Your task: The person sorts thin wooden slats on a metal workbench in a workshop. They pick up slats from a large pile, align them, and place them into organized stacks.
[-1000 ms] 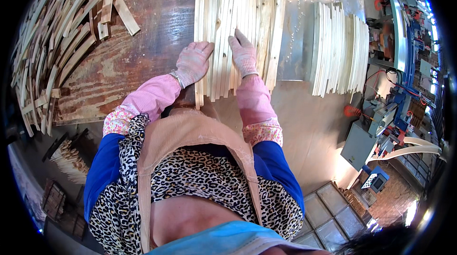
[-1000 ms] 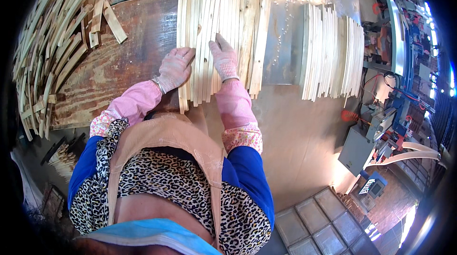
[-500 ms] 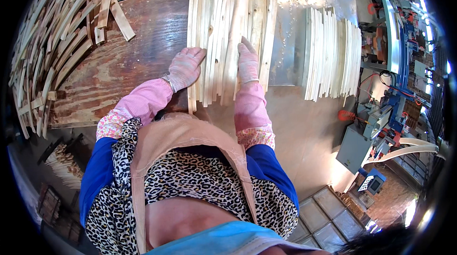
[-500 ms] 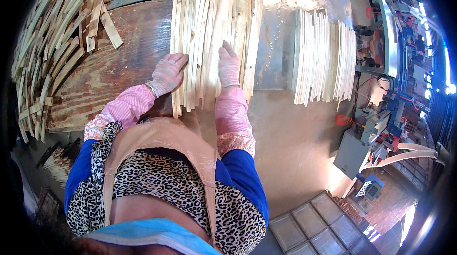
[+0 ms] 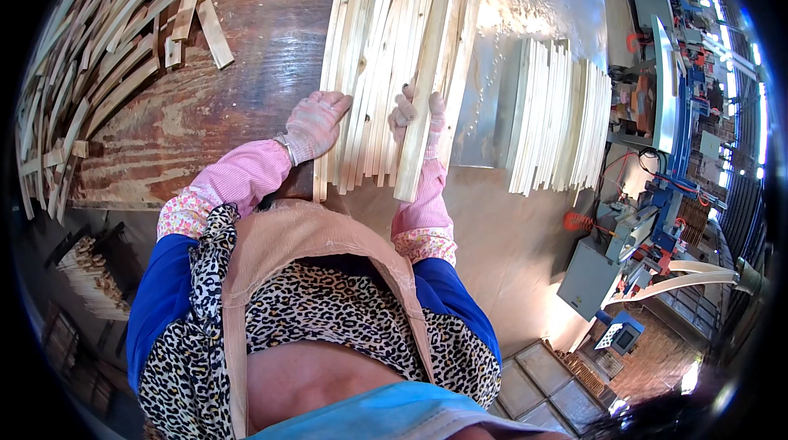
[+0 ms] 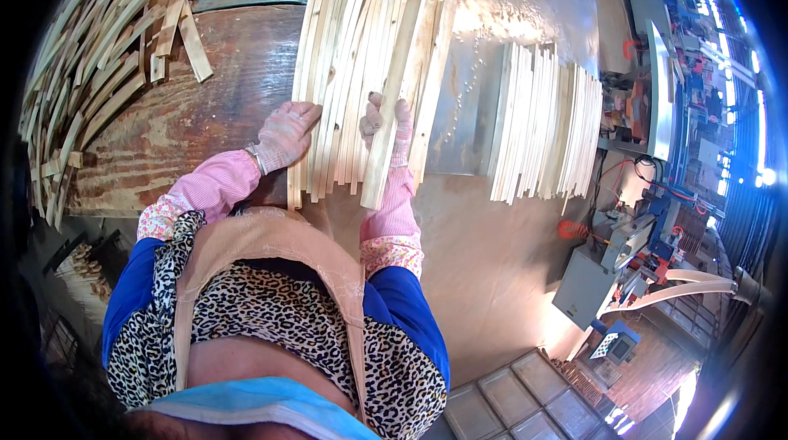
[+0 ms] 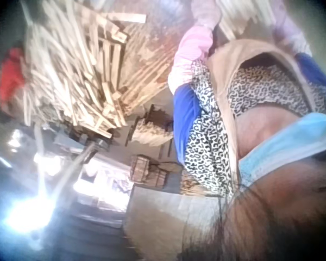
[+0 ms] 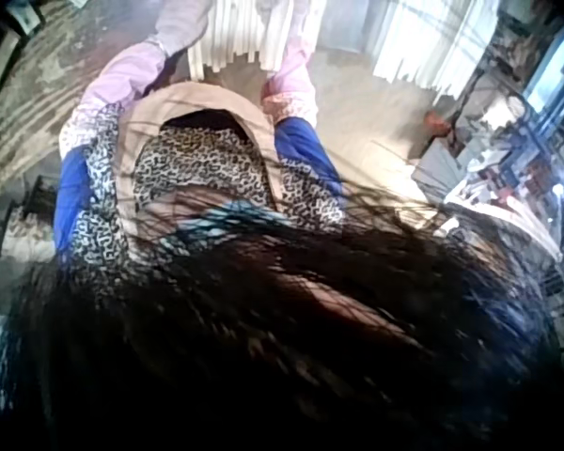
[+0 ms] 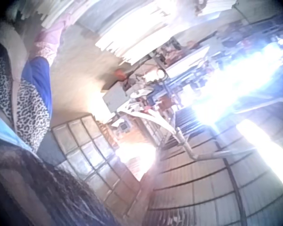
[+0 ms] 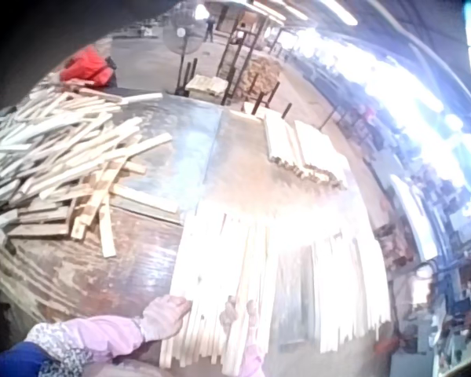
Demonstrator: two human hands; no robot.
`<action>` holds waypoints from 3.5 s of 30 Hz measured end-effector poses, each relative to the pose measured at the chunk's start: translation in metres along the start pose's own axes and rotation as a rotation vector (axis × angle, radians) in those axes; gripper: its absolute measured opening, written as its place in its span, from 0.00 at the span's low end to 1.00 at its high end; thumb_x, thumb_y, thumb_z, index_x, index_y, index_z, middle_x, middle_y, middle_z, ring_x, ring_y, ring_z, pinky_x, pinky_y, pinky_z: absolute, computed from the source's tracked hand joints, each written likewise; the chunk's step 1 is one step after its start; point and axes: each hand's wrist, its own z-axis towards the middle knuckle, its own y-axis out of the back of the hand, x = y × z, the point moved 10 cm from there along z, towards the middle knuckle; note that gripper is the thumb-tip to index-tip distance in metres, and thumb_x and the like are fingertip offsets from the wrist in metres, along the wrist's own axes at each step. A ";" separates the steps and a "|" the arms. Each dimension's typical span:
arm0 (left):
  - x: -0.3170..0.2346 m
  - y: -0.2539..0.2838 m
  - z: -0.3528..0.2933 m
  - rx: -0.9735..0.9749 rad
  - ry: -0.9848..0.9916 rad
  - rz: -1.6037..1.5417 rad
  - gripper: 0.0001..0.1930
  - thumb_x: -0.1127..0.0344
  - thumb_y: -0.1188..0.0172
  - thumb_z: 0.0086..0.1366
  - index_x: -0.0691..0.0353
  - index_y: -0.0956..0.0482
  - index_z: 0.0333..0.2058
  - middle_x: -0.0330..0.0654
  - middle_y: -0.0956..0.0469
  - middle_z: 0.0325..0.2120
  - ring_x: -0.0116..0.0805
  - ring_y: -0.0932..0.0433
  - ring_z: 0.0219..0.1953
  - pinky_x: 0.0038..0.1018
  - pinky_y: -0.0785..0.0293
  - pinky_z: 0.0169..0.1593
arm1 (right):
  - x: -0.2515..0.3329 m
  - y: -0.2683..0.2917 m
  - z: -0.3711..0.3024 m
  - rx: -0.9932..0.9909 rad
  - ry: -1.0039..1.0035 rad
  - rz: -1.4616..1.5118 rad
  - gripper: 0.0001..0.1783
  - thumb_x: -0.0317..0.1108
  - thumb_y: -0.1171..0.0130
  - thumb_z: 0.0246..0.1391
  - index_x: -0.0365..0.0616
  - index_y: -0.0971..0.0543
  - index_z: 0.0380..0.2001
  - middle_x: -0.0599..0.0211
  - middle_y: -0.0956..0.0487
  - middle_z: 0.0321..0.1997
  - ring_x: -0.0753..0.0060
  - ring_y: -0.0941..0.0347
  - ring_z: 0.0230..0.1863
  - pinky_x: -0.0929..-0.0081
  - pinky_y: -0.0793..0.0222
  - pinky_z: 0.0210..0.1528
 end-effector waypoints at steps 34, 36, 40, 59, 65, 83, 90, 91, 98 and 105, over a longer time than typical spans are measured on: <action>0.003 -0.008 0.000 0.086 0.041 0.089 0.32 0.63 0.40 0.64 0.58 0.33 0.67 0.46 0.30 0.64 0.54 0.33 0.67 0.44 0.34 0.70 | 0.143 0.062 -0.072 -0.841 -0.079 -2.133 0.37 0.59 0.40 0.61 0.53 0.26 0.69 0.48 0.24 0.66 0.46 0.29 0.68 0.54 0.32 0.69; -0.002 -0.006 0.000 0.097 0.040 0.104 0.32 0.63 0.40 0.63 0.57 0.32 0.67 0.46 0.30 0.64 0.54 0.33 0.66 0.44 0.33 0.70 | 0.136 0.062 -0.076 -0.865 -0.076 -2.221 0.36 0.58 0.40 0.61 0.53 0.26 0.68 0.49 0.24 0.66 0.47 0.29 0.67 0.53 0.31 0.67; -0.004 -0.004 0.003 0.073 0.002 0.124 0.32 0.63 0.40 0.63 0.57 0.32 0.66 0.46 0.29 0.62 0.54 0.32 0.65 0.44 0.32 0.69 | 0.134 0.052 -0.073 -0.888 -0.049 -2.307 0.37 0.53 0.38 0.60 0.53 0.29 0.70 0.51 0.24 0.65 0.48 0.30 0.68 0.53 0.30 0.66; -0.006 -0.002 0.003 0.078 0.015 0.099 0.32 0.65 0.40 0.62 0.56 0.31 0.66 0.46 0.29 0.63 0.51 0.31 0.64 0.42 0.32 0.69 | 0.154 0.074 -0.064 -0.782 0.132 -1.646 0.32 0.42 0.40 0.59 0.38 0.24 0.64 0.46 0.16 0.54 0.50 0.18 0.55 0.54 0.22 0.58; 0.003 -0.009 -0.001 0.109 0.062 0.089 0.33 0.63 0.41 0.64 0.57 0.34 0.69 0.48 0.31 0.65 0.54 0.34 0.68 0.43 0.36 0.72 | 0.091 0.063 -0.064 -0.495 0.005 -0.306 0.27 0.46 0.52 0.69 0.32 0.23 0.57 0.48 0.17 0.43 0.51 0.19 0.38 0.49 0.20 0.40; 0.001 -0.006 0.000 0.103 0.047 0.089 0.33 0.63 0.40 0.64 0.55 0.32 0.68 0.46 0.30 0.64 0.53 0.33 0.67 0.43 0.36 0.72 | 0.139 0.057 -0.078 -0.725 0.291 -1.036 0.28 0.32 0.41 0.70 0.29 0.29 0.68 0.54 0.20 0.63 0.67 0.23 0.61 0.72 0.29 0.64; 0.000 -0.003 0.001 0.034 -0.020 0.099 0.31 0.64 0.42 0.62 0.57 0.29 0.66 0.46 0.27 0.61 0.51 0.30 0.64 0.40 0.32 0.69 | 0.101 0.040 -0.077 -0.843 0.186 -1.548 0.33 0.44 0.36 0.66 0.35 0.26 0.68 0.48 0.19 0.61 0.56 0.21 0.59 0.66 0.28 0.63; 0.000 -0.003 0.000 0.036 -0.019 0.096 0.30 0.65 0.42 0.62 0.58 0.28 0.65 0.46 0.27 0.61 0.51 0.30 0.64 0.40 0.32 0.69 | 0.095 0.031 -0.078 -0.876 0.105 -1.743 0.34 0.47 0.36 0.66 0.38 0.26 0.68 0.47 0.19 0.60 0.54 0.20 0.58 0.63 0.28 0.63; -0.002 -0.001 0.000 0.098 0.009 0.055 0.32 0.63 0.41 0.63 0.57 0.30 0.67 0.45 0.29 0.63 0.50 0.31 0.64 0.42 0.34 0.70 | 0.072 0.023 -0.066 -0.849 0.093 -2.258 0.38 0.52 0.39 0.63 0.42 0.29 0.70 0.41 0.20 0.58 0.39 0.24 0.58 0.51 0.28 0.61; -0.001 0.000 -0.002 -0.021 -0.024 0.065 0.28 0.66 0.42 0.62 0.57 0.28 0.63 0.44 0.26 0.57 0.48 0.28 0.61 0.41 0.30 0.66 | 0.065 0.001 -0.055 -0.848 0.013 -2.017 0.47 0.43 0.33 0.57 0.39 0.40 0.75 0.38 0.28 0.68 0.39 0.25 0.63 0.52 0.28 0.64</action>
